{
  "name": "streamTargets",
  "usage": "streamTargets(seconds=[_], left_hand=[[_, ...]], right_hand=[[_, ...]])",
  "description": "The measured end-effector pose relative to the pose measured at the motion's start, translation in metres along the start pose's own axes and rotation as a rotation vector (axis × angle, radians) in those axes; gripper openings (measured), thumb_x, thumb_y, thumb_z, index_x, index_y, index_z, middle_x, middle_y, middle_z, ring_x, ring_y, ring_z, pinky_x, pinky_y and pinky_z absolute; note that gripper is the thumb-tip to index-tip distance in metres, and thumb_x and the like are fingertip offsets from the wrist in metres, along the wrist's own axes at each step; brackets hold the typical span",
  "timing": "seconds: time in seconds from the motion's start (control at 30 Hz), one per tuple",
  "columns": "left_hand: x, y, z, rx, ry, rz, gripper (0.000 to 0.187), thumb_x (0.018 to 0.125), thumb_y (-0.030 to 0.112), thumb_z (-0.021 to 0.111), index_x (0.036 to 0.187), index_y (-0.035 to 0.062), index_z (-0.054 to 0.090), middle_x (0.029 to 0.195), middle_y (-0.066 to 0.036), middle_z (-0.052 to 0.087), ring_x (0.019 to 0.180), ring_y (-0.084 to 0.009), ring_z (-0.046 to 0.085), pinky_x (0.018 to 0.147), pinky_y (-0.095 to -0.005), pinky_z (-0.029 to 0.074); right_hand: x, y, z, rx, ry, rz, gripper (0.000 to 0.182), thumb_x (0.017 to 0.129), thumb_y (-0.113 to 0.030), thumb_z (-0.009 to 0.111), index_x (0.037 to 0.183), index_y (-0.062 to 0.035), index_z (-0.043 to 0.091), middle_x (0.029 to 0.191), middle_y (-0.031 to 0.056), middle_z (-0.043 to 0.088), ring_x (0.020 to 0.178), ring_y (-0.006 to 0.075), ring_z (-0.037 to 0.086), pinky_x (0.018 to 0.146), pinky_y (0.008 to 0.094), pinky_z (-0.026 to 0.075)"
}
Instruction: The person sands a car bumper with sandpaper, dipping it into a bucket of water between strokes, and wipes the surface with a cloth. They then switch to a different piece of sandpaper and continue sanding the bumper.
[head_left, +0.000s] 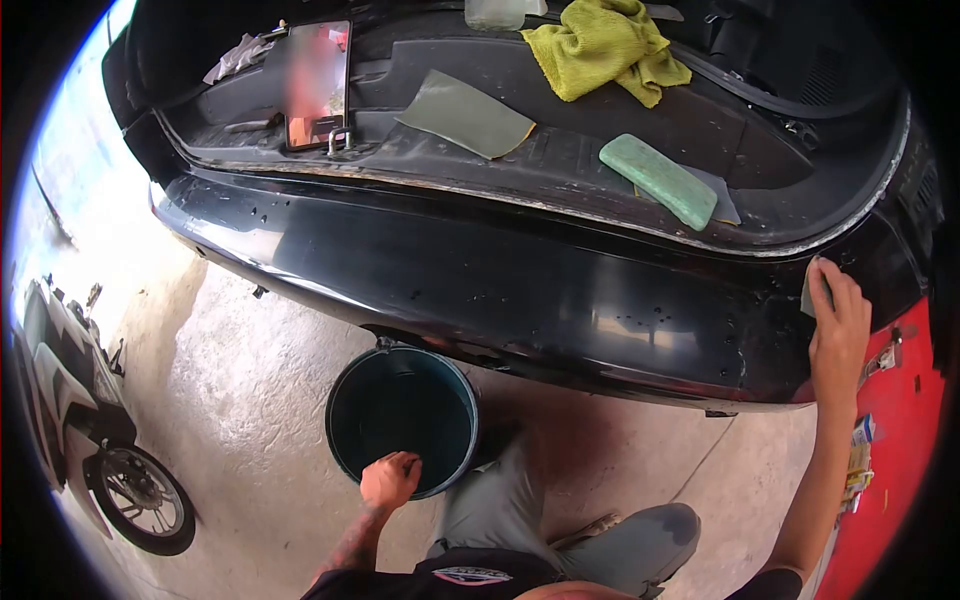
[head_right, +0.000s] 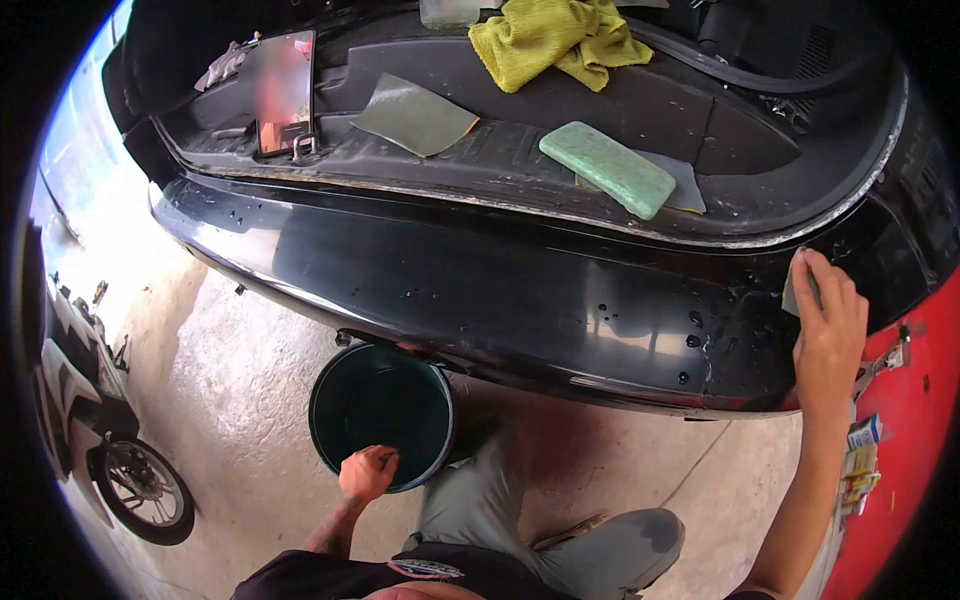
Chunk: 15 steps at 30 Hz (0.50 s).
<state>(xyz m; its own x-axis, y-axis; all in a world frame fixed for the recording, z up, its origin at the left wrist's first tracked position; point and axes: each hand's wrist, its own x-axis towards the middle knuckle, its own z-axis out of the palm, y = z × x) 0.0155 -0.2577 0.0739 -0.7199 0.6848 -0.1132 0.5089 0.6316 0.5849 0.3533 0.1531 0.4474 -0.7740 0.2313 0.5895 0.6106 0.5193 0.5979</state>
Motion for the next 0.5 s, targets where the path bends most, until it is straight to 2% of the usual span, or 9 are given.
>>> streamTargets(seconds=[0.13,0.23,0.27,0.37,0.43,0.5], left_hand=[[0.0,0.0,-0.001,-0.007,-0.006,-0.001,0.021,0.091,0.028,0.07,0.1,0.0112,0.079,0.093,-0.008,0.078,0.086,-0.0288,0.076,0.077,-0.039,0.06],[0.0,0.001,-0.002,-0.028,-0.013,-0.014,0.021,0.091,0.028,0.07,0.101,0.0115,0.079,0.093,-0.008,0.078,0.086,-0.0289,0.076,0.077,-0.039,0.06],[0.0,0.001,-0.001,-0.03,-0.003,-0.013,0.021,0.091,0.028,0.07,0.101,0.0114,0.079,0.093,-0.008,0.078,0.086,-0.0289,0.076,0.077,-0.039,0.06],[0.0,0.0,-0.001,-0.019,0.027,0.003,0.019,0.09,0.026,0.071,0.1,0.0108,0.079,0.093,-0.008,0.077,0.085,-0.029,0.076,0.076,-0.0392,0.06],[-0.001,-0.001,0.001,-0.013,0.037,0.043,0.018,0.09,0.024,0.072,0.099,0.0102,0.078,0.093,-0.009,0.077,0.085,-0.0289,0.076,0.075,-0.0394,0.059],[0.001,-0.011,0.011,-0.001,0.06,0.054,0.016,0.089,0.021,0.073,0.098,0.0093,0.078,0.091,-0.01,0.076,0.082,-0.0291,0.076,0.073,-0.0394,0.059]], right_hand=[[0.005,0.014,0.001,-0.042,0.075,0.088,0.056,0.08,0.013,0.056,0.133,-0.0018,0.067,0.135,0.0102,0.063,0.12,0.029,0.061,0.096,0.0389,0.046],[0.003,-0.004,-0.001,0.039,0.017,-0.075,0.057,0.078,0.013,0.056,0.133,-0.0004,0.067,0.135,0.0101,0.064,0.12,0.0294,0.062,0.095,0.0393,0.046],[0.002,-0.007,0.001,0.038,-0.035,-0.072,0.056,0.078,0.012,0.056,0.132,0.0009,0.067,0.134,0.0115,0.065,0.12,0.0298,0.062,0.095,0.0398,0.047],[0.007,0.011,-0.002,-0.02,0.077,0.023,0.056,0.077,0.012,0.056,0.131,0.0006,0.067,0.134,0.0121,0.065,0.12,0.0308,0.062,0.095,0.0398,0.047],[0.016,0.012,-0.003,0.081,0.114,0.012,0.057,0.074,0.01,0.059,0.128,-0.0037,0.069,0.13,0.0109,0.068,0.119,0.0317,0.064,0.095,0.0406,0.05],[0.017,-0.006,-0.006,0.098,0.092,-0.049,0.047,0.077,0.002,0.062,0.123,-0.0063,0.07,0.125,0.0071,0.069,0.112,0.029,0.066,0.09,0.0413,0.05]])
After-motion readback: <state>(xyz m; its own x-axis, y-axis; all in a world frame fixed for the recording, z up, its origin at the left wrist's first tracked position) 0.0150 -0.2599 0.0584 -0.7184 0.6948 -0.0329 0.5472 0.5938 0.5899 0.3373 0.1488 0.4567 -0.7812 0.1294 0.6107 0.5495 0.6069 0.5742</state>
